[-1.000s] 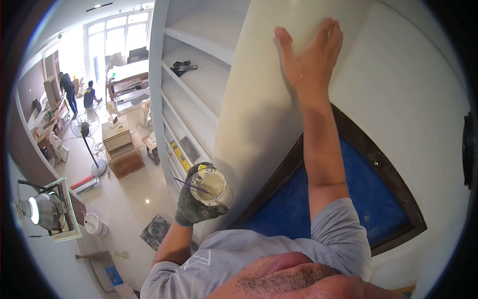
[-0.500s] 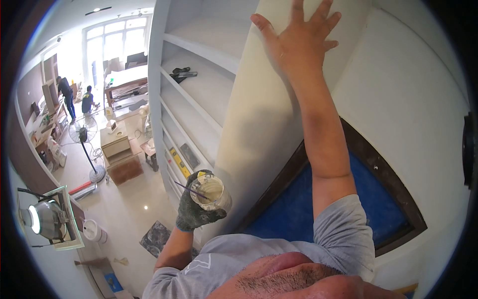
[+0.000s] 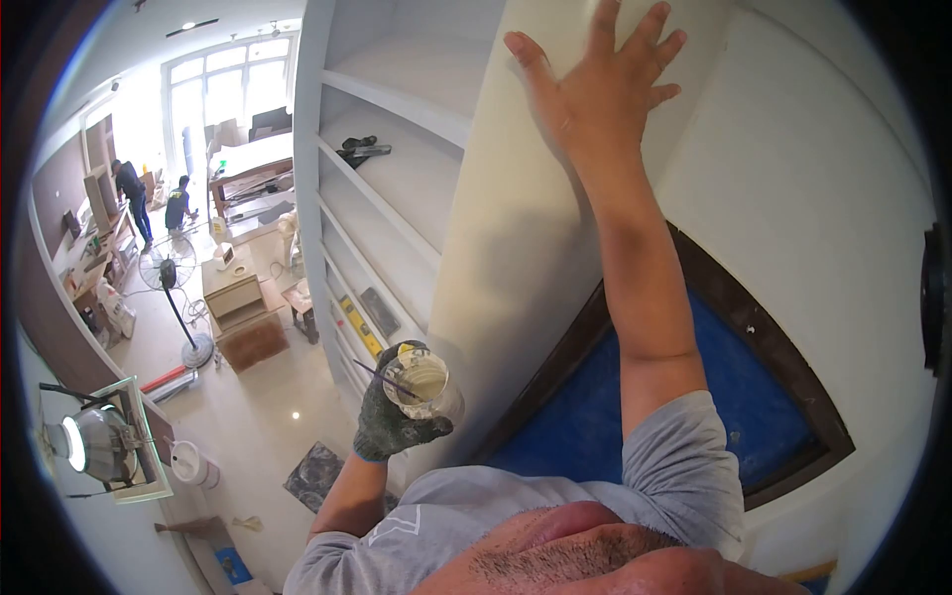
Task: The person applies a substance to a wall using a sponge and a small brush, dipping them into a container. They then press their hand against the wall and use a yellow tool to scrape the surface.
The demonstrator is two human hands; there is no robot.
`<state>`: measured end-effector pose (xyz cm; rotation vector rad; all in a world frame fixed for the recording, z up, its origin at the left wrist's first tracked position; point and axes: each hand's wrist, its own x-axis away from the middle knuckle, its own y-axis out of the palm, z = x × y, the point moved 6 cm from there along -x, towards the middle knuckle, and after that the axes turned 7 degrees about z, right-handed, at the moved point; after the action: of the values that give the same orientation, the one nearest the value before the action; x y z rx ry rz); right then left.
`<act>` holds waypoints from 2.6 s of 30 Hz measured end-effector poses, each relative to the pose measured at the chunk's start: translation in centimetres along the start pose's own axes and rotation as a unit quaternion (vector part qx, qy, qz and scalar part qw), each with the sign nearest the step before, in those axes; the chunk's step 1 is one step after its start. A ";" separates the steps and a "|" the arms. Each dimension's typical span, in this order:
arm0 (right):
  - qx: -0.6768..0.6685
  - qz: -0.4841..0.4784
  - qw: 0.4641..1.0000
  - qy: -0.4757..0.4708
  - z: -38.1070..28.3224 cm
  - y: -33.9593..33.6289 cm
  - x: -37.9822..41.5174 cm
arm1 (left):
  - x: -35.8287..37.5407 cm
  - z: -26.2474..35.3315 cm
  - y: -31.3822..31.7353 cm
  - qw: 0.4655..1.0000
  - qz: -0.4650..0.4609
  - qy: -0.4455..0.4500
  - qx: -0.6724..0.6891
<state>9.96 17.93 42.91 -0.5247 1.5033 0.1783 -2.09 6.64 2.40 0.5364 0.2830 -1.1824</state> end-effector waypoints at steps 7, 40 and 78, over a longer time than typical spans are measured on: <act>0.000 -0.041 0.999 -0.021 -2.0 -1.4 -0.9 | 0.4 0.0 0.0 1.000 0.009 -0.008 0.010; -0.730 -0.411 0.532 0.120 2.7 1.7 33.4 | -1.1 4.4 4.2 0.953 -0.048 0.072 -0.289; -0.773 -0.322 0.481 0.261 13.0 4.8 36.9 | -22.4 29.0 16.6 0.653 0.205 0.609 -0.401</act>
<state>22.50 20.23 5.58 -2.7872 1.1549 0.8576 3.27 13.58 41.65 0.4718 1.6709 0.0168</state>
